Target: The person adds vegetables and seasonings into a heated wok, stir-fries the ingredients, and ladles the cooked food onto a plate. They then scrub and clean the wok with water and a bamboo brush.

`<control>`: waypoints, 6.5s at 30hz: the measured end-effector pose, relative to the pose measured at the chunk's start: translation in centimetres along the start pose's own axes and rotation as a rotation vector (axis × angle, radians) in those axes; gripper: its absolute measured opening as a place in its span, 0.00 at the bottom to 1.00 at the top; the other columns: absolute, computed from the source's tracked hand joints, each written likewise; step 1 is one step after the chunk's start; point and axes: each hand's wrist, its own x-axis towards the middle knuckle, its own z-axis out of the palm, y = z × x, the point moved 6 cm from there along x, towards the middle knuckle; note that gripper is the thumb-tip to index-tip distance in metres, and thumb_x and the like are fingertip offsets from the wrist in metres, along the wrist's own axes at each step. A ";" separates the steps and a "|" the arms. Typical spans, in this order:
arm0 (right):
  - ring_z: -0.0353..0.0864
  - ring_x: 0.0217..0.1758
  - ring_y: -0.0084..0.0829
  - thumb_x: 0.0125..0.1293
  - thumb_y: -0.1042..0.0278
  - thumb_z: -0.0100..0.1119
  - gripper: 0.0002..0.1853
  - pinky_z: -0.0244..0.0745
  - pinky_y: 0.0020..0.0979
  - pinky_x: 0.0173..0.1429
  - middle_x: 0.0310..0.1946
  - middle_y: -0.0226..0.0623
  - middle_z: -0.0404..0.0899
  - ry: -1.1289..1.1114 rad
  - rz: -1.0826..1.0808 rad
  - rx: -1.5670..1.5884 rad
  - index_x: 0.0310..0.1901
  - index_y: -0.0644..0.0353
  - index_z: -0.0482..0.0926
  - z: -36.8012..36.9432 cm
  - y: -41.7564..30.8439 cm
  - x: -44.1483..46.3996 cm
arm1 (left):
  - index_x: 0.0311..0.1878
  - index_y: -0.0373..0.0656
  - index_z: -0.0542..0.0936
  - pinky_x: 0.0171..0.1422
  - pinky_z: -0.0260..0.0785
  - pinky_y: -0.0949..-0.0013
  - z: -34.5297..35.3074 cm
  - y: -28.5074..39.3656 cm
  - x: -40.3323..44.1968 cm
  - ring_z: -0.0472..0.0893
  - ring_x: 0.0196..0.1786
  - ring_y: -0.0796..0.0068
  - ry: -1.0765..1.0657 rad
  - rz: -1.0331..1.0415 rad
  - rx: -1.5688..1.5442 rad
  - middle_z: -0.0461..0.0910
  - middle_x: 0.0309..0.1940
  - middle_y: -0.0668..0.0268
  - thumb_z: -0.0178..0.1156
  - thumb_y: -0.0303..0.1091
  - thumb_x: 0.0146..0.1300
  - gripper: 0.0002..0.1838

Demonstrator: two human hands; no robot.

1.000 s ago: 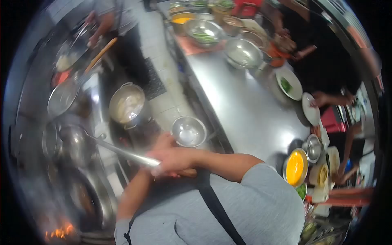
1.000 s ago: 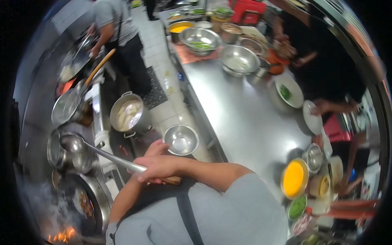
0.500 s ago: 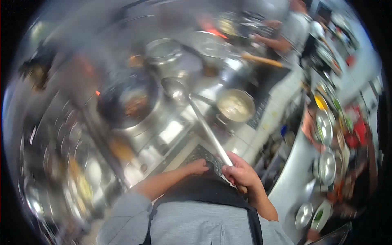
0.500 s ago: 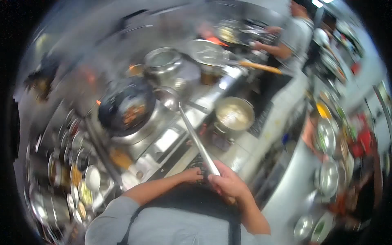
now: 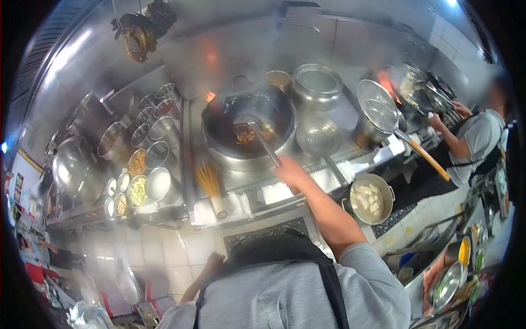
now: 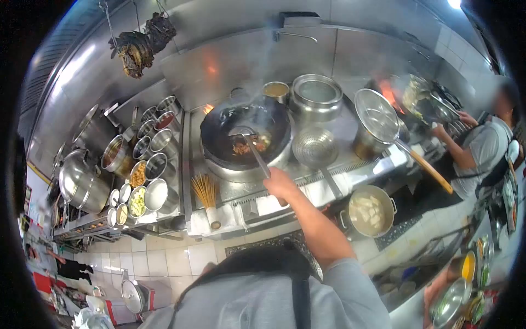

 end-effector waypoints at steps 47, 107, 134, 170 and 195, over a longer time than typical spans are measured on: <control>0.69 0.20 0.17 0.73 0.67 0.60 0.18 0.65 0.25 0.20 0.25 0.25 0.73 -0.215 0.251 0.560 0.62 0.59 0.76 -7.6 9.4 1.2 | 0.37 0.40 0.84 0.49 0.76 0.53 -1.0 8.1 -6.0 0.83 0.41 0.54 0.003 -0.697 -0.698 0.83 0.34 0.54 0.63 0.36 0.63 0.09; 0.83 0.26 0.25 0.80 0.62 0.52 0.15 0.77 0.29 0.33 0.30 0.36 0.83 -0.448 -0.302 0.490 0.47 0.65 0.83 64.8 -49.0 26.1 | 0.50 0.41 0.74 0.29 0.68 0.70 -33.7 -18.5 -37.6 0.77 0.26 0.72 0.989 -0.763 -1.891 0.77 0.28 0.62 0.66 0.44 0.58 0.23; 0.81 0.29 0.23 0.82 0.62 0.52 0.13 0.72 0.27 0.27 0.34 0.34 0.81 -0.580 0.094 0.788 0.51 0.64 0.79 58.8 -40.6 26.2 | 0.50 0.37 0.74 0.25 0.59 0.70 -36.3 -20.5 -36.7 0.68 0.20 0.77 0.872 -0.757 -1.985 0.70 0.23 0.70 0.70 0.42 0.55 0.25; 0.85 0.37 0.40 0.78 0.66 0.54 0.13 0.79 0.37 0.42 0.38 0.41 0.85 -0.670 -0.767 0.396 0.58 0.61 0.80 58.4 -42.7 12.6 | 0.45 0.42 0.73 0.26 0.61 0.70 -32.2 -16.6 -37.2 0.69 0.22 0.77 0.726 -0.516 -1.860 0.70 0.24 0.69 0.64 0.45 0.66 0.17; 0.88 0.32 0.47 0.69 0.61 0.67 0.26 0.80 0.46 0.32 0.39 0.58 0.85 0.145 0.286 -0.041 0.60 0.67 0.69 9.0 -10.4 -5.2 | 0.73 0.31 0.67 0.64 0.74 0.61 -32.6 -1.9 -0.6 0.82 0.57 0.60 0.343 -0.086 -0.856 0.80 0.55 0.48 0.70 0.54 0.67 0.43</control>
